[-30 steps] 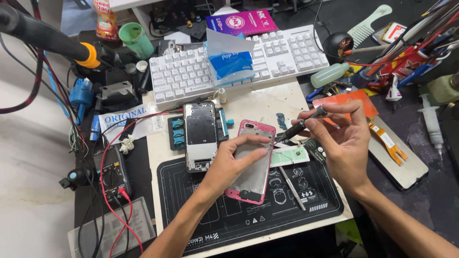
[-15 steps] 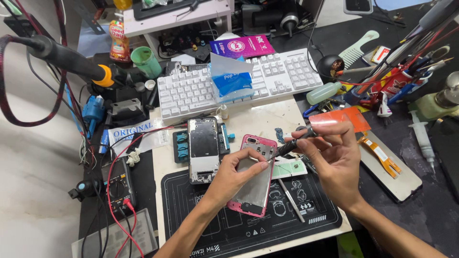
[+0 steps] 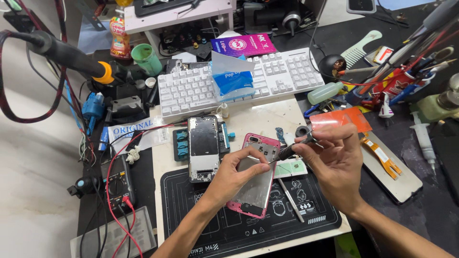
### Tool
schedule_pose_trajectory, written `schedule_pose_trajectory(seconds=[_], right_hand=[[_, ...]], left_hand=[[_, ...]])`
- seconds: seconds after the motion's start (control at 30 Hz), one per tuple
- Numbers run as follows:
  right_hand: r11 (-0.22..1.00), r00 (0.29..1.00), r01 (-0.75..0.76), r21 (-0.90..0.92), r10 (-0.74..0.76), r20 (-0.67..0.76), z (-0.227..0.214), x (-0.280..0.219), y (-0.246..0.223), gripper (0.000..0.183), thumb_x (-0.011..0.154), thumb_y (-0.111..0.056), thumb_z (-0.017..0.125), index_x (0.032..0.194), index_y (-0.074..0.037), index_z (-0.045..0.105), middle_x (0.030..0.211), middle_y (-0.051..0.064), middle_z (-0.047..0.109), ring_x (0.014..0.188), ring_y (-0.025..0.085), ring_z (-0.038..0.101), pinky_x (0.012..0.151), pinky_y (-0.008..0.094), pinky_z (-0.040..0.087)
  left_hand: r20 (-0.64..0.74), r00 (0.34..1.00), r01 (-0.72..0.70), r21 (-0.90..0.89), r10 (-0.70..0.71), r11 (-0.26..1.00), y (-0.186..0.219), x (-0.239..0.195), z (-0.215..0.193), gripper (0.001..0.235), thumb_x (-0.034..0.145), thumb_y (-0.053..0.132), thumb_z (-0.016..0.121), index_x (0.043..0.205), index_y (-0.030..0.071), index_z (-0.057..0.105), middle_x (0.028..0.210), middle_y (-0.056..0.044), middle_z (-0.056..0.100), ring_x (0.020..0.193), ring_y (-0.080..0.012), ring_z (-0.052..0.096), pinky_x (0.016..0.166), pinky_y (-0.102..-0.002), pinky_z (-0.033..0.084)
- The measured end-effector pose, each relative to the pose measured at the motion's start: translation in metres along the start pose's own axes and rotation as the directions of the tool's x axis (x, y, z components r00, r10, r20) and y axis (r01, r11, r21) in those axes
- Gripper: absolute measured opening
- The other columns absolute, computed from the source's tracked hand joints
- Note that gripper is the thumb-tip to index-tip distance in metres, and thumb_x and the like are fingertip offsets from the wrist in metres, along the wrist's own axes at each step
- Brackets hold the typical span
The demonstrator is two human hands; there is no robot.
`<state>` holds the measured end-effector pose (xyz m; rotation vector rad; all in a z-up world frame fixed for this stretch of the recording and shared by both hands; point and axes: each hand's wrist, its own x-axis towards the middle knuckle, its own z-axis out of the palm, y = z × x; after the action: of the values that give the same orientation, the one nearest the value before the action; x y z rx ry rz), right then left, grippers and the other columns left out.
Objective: The person handles a disassembled smartphone, aligning the internal components with a pink phone frame. They then use a screwdriver to fasten screws into the frame, securing the internal parts in place.
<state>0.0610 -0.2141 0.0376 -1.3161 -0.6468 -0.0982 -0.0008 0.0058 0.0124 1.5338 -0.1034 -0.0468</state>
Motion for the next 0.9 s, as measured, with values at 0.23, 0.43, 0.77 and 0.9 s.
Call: schedule_pose_trajectory(seconds=[0.23, 0.43, 0.77, 0.9], right_hand=[[0.996, 0.991, 0.056, -0.075, -0.047, 0.126, 0.008, 0.008, -0.009, 0.034, 0.1, 0.014, 0.055, 0.124, -0.004, 0.039, 0.119, 0.023, 0.066, 0.115, 0.029, 0.073, 0.099, 0.039, 0.065], [0.972, 0.979, 0.165, -0.167, -0.14, 0.147, 0.013, 0.007, -0.013, 0.037, 0.101, 0.013, 0.059, 0.125, -0.005, 0.036, 0.117, 0.023, 0.065, 0.11, 0.03, 0.072, 0.094, 0.037, 0.066], [0.959, 0.943, 0.233, -0.163, -0.182, 0.278, 0.02, 0.009, -0.012, 0.034, 0.101, 0.012, 0.053, 0.124, -0.006, 0.036, 0.123, 0.027, 0.063, 0.12, 0.037, 0.071, 0.095, 0.038, 0.067], [0.967, 0.94, 0.224, -0.124, -0.181, 0.287, 0.026, 0.004, -0.004, 0.034, 0.101, 0.013, 0.054, 0.124, -0.006, 0.037, 0.123, 0.026, 0.061, 0.12, 0.038, 0.071, 0.099, 0.04, 0.067]], left_hand=[[-0.018, 0.997, 0.078, -0.097, -0.08, 0.992, 0.0, -0.001, 0.003, 0.016, 0.092, 0.024, 0.077, 0.097, 0.009, 0.072, 0.085, 0.001, 0.071, 0.078, -0.0078, 0.067, 0.069, -0.024, 0.055], [-0.052, 0.998, 0.033, -0.206, -0.045, 0.978, 0.022, -0.005, 0.012, 0.068, 0.087, 0.019, 0.075, 0.144, 0.019, 0.036, 0.106, -0.008, 0.07, 0.09, -0.0125, 0.071, 0.078, -0.03, 0.06], [-0.056, 0.992, 0.105, -0.166, -0.116, 0.981, 0.0, -0.029, 0.024, 0.045, 0.101, 0.013, 0.059, 0.143, 0.0, 0.047, 0.12, -0.012, 0.066, 0.104, -0.0123, 0.063, 0.091, -0.026, 0.052], [-0.071, 0.99, 0.11, -0.171, -0.123, 0.979, 0.002, -0.04, 0.023, 0.045, 0.1, 0.012, 0.059, 0.143, 0.001, 0.047, 0.122, -0.01, 0.064, 0.11, -0.0109, 0.059, 0.096, -0.027, 0.05]])
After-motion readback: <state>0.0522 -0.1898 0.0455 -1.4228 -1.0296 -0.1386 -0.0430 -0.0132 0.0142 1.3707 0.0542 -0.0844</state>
